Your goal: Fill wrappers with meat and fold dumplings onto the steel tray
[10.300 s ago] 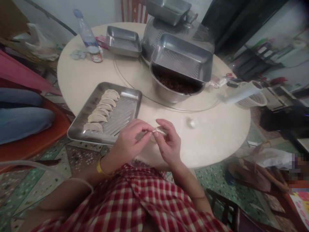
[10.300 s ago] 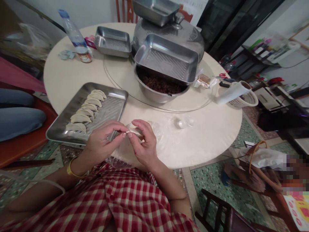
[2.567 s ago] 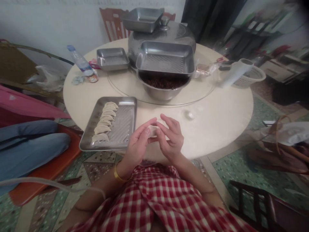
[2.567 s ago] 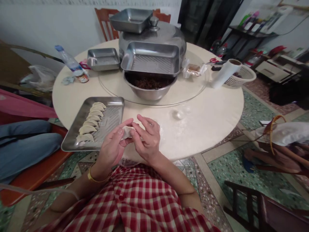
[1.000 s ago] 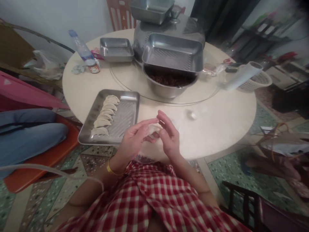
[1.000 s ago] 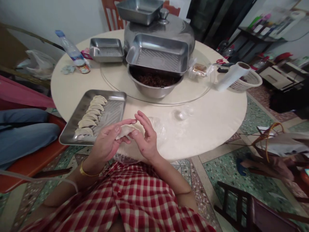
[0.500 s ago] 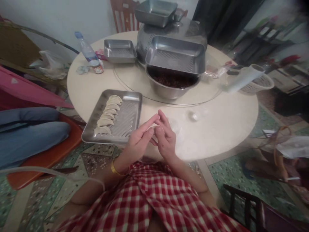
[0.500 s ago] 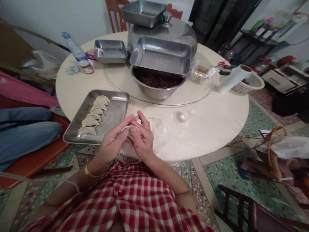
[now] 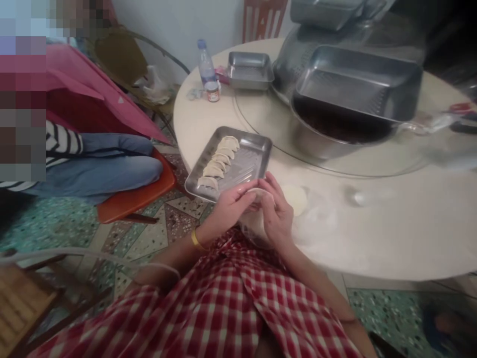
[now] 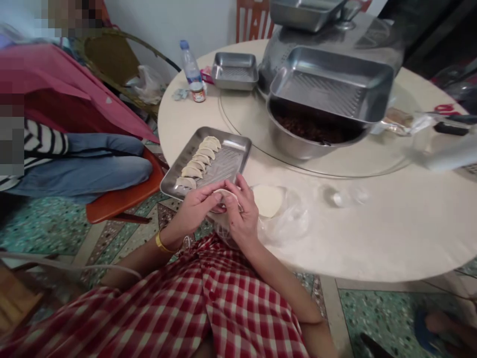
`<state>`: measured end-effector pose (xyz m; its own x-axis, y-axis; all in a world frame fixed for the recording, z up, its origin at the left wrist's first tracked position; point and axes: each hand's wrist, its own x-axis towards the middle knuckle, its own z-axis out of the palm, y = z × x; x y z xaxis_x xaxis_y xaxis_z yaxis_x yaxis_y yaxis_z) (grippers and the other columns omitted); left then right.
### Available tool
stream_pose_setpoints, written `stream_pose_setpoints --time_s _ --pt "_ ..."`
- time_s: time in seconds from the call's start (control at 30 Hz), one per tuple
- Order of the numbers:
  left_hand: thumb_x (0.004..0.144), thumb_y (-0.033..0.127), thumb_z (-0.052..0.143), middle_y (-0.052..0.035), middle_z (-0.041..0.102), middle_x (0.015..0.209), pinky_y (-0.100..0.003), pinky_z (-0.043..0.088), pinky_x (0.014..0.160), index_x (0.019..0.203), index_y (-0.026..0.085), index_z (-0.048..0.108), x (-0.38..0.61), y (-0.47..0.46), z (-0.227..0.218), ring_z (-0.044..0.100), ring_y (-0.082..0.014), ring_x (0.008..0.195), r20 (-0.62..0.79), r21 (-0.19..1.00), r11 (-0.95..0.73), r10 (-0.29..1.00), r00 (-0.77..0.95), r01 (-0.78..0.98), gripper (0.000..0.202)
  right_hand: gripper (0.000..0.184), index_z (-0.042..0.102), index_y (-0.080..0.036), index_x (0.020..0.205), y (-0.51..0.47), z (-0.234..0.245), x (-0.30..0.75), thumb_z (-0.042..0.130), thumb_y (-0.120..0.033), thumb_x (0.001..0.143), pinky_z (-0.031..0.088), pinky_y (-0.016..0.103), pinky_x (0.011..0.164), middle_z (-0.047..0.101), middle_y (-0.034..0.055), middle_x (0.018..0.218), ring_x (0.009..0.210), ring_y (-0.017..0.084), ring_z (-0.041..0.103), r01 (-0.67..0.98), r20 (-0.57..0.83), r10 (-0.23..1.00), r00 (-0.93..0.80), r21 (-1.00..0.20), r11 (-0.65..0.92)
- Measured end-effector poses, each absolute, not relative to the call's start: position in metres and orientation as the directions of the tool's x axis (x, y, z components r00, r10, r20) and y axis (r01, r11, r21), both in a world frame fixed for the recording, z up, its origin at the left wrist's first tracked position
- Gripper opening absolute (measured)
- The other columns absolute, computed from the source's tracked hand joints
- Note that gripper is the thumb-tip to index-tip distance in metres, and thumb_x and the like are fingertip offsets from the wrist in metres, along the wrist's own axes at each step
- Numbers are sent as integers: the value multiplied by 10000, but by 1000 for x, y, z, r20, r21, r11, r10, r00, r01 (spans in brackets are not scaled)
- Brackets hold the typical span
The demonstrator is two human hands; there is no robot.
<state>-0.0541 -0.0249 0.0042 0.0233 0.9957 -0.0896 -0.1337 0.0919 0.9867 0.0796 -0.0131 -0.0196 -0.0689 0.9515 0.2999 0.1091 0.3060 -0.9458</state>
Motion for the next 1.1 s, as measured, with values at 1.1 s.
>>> stream_pose_setpoints --time_s 1.1 --pt "784 220 680 -96 728 807 -332 566 734 857 122 765 -117 176 -22 657 -144 691 -52 987 31 990 128 159 149 327 705 -158 1108 163 16 46 462 -289 934 447 332 874 704 153 1126 1084 269 623 877 63 906 -418 -229 421"
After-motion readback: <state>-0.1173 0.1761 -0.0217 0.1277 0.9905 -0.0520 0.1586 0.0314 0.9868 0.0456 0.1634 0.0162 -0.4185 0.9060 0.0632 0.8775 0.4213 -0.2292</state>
